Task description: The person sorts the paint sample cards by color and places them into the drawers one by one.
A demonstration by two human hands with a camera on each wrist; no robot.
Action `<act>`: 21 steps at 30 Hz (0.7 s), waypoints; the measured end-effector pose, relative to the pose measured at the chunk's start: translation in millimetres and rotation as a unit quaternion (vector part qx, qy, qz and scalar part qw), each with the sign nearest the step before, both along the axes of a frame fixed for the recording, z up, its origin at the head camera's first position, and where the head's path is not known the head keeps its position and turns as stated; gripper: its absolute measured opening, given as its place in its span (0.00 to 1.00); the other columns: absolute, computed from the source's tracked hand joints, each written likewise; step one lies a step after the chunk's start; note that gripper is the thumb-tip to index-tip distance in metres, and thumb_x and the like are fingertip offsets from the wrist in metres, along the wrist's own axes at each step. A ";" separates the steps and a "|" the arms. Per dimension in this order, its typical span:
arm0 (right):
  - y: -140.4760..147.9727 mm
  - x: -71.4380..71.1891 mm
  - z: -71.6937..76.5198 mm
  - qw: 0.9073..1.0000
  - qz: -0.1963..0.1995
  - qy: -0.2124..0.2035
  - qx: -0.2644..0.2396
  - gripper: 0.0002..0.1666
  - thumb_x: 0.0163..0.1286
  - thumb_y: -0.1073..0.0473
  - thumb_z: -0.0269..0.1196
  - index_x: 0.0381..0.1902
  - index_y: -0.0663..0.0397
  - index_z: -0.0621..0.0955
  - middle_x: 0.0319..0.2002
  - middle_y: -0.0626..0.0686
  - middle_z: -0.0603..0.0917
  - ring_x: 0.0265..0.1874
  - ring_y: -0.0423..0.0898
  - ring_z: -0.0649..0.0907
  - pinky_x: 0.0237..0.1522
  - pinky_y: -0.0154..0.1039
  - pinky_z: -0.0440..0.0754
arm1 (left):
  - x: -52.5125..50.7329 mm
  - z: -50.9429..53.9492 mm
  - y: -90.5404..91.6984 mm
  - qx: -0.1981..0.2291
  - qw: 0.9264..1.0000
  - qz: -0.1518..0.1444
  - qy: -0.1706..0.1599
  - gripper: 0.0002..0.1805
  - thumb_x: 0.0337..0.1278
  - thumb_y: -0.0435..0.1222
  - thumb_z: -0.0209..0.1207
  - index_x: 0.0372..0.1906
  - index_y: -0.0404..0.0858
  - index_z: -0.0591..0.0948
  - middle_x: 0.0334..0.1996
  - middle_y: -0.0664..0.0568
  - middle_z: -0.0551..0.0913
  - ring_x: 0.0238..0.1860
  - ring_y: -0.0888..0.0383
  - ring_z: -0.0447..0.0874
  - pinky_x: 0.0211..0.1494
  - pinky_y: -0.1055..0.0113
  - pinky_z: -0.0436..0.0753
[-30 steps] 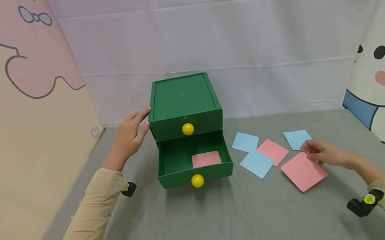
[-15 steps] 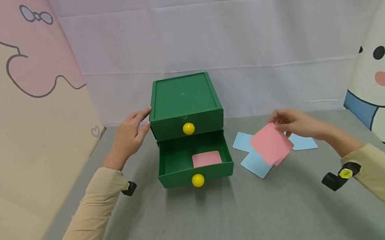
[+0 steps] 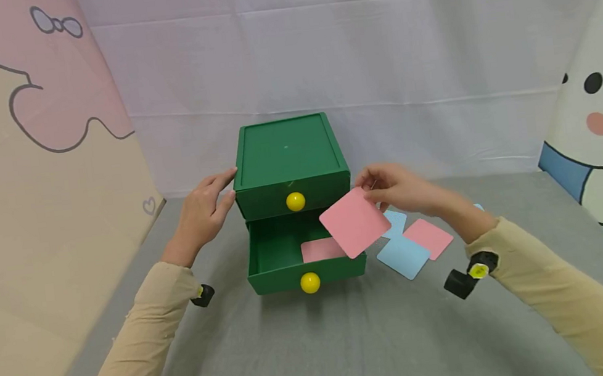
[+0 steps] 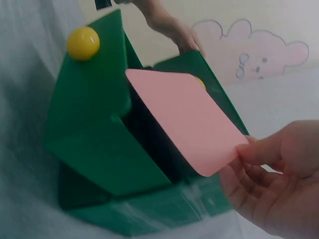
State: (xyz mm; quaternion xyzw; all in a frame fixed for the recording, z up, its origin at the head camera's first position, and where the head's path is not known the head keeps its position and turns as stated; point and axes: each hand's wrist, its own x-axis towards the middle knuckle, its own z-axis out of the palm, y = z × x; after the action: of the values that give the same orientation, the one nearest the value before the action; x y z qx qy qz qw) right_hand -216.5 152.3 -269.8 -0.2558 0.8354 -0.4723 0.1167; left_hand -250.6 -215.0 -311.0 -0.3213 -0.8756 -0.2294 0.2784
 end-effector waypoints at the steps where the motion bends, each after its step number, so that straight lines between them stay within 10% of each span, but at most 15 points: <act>1: -6.0 0.7 -1.8 1.000 -0.002 0.001 -0.010 0.10 0.67 0.69 0.51 0.45 0.66 0.73 0.35 0.59 0.74 0.31 0.50 0.76 0.31 0.41 0.80 | 0.1 -0.2 -0.1 0.000 1.000 0.001 0.000 0.24 0.67 0.42 0.44 0.62 0.33 0.68 0.56 0.40 0.74 0.58 0.46 0.69 0.54 0.48 0.71; 21: -69.6 11.2 -42.1 0.994 -0.090 -0.018 -0.056 0.11 0.66 0.71 0.51 0.46 0.66 0.73 0.33 0.59 0.74 0.28 0.48 0.76 0.30 0.41 0.82 | 1.0 -1.5 0.9 0.008 1.000 -0.001 -0.004 0.24 0.67 0.42 0.44 0.61 0.31 0.69 0.56 0.39 0.73 0.57 0.46 0.69 0.55 0.49 0.70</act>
State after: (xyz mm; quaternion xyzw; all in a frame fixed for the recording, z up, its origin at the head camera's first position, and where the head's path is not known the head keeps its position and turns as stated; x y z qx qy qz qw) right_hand -205.4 82.6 -311.9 -0.1771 0.8250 -0.5314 0.0743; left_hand -249.6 -214.1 -312.5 -0.3188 -0.8744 -0.2379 0.2777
